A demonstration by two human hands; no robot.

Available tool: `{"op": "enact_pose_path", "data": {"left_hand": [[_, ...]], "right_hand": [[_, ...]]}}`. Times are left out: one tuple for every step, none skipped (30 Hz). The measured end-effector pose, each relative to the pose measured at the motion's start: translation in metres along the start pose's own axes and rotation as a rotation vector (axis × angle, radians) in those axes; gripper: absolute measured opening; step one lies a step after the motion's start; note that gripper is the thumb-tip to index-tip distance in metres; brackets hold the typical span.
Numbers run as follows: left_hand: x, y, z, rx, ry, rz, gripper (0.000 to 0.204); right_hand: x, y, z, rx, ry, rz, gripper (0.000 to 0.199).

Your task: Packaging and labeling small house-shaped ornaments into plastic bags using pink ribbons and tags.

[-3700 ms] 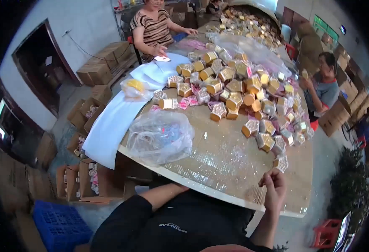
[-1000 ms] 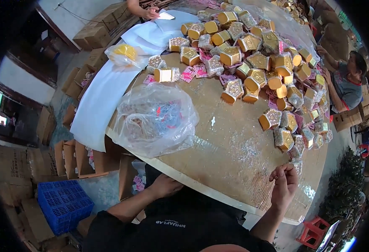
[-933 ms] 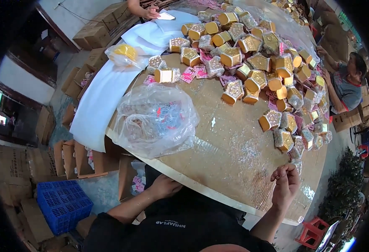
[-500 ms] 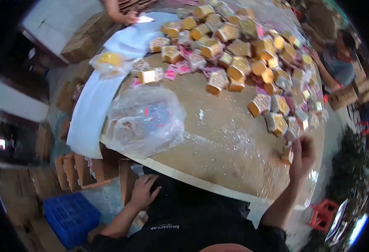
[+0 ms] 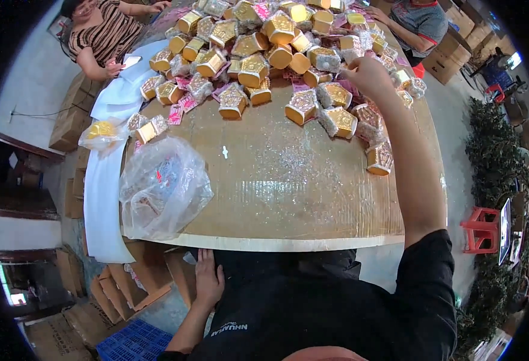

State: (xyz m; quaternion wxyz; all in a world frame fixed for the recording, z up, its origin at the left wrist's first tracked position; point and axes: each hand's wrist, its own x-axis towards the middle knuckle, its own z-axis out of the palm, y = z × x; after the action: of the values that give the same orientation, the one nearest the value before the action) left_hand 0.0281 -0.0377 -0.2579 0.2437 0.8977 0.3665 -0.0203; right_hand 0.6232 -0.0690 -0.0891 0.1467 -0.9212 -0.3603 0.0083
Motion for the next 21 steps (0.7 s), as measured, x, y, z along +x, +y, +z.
{"op": "enact_pose_path", "data": {"left_hand": [[0.001,0.001,0.000,0.003,0.002,0.002,0.067],[0.003,0.003,-0.001,0.034,0.002,0.008,0.067],[0.005,0.005,-0.002,0.064,0.001,0.015,0.067],[0.004,0.004,-0.004,0.068,0.005,0.006,0.067],[0.002,0.003,-0.007,0.077,0.000,0.003,0.067],[0.001,0.005,-0.011,0.084,-0.011,0.006,0.067],[0.000,0.007,-0.015,0.085,-0.014,0.005,0.067],[0.000,0.009,-0.020,0.035,-0.053,-0.029,0.068],[0.003,0.013,-0.024,-0.021,-0.088,-0.054,0.068],[0.004,0.015,-0.029,-0.025,-0.086,-0.046,0.068],[0.003,0.016,-0.037,-0.010,-0.185,-0.052,0.069],[0.002,0.019,-0.047,0.007,-0.282,-0.062,0.070],[0.002,0.029,-0.061,0.059,-0.301,-0.029,0.065],[0.005,0.041,-0.077,0.058,-0.304,-0.024,0.065],[0.019,0.058,-0.103,0.000,-0.619,-0.062,0.061],[0.026,0.074,-0.127,-0.056,-0.933,-0.111,0.057],[0.028,0.082,-0.146,-0.099,-0.962,-0.046,0.048],[0.034,0.093,-0.162,-0.097,-0.958,-0.045,0.048],[0.044,0.106,-0.177,-0.346,-0.897,0.048,0.045],[0.049,0.117,-0.188,-0.599,-0.827,0.135,0.042],[0.057,0.128,-0.196,-0.645,-0.648,0.238,0.040]], "right_hand": [[0.002,-0.002,0.007,-0.039,-0.024,-0.009,0.039],[0.004,0.002,0.014,-0.080,-0.047,-0.011,0.040],[0.014,0.017,0.029,-0.124,0.009,-0.052,0.044],[0.010,0.007,0.025,-0.118,0.007,-0.060,0.044],[0.006,-0.002,0.019,-0.148,-0.018,-0.040,0.044],[-0.001,-0.006,0.014,-0.182,-0.046,-0.013,0.044],[-0.004,-0.006,0.015,-0.181,-0.049,-0.012,0.044],[-0.006,-0.006,0.016,-0.212,-0.015,-0.039,0.045],[-0.006,-0.004,0.015,-0.251,0.028,-0.063,0.045],[-0.007,-0.002,0.013,-0.257,0.034,-0.060,0.045],[-0.008,0.001,0.011,-0.253,0.036,-0.120,0.046],[-0.009,0.003,0.009,-0.245,0.037,-0.182,0.047],[-0.016,0.002,0.003,-0.241,0.024,-0.195,0.042],[-0.014,0.006,-0.005,-0.245,0.023,-0.191,0.042],[-0.012,0.014,-0.016,-0.122,0.051,-0.176,0.036],[-0.013,0.020,-0.024,0.006,0.076,-0.167,0.033],[-0.016,0.025,-0.031,0.092,0.214,-0.244,0.029],[-0.022,0.020,-0.040,0.092,0.219,-0.246,0.029],[-0.032,0.018,-0.049,0.289,0.266,-0.226,0.025],[-0.048,0.011,-0.057,0.486,0.303,-0.208,0.021],[-0.065,-0.001,-0.063,0.643,0.317,-0.196,0.020]]}}
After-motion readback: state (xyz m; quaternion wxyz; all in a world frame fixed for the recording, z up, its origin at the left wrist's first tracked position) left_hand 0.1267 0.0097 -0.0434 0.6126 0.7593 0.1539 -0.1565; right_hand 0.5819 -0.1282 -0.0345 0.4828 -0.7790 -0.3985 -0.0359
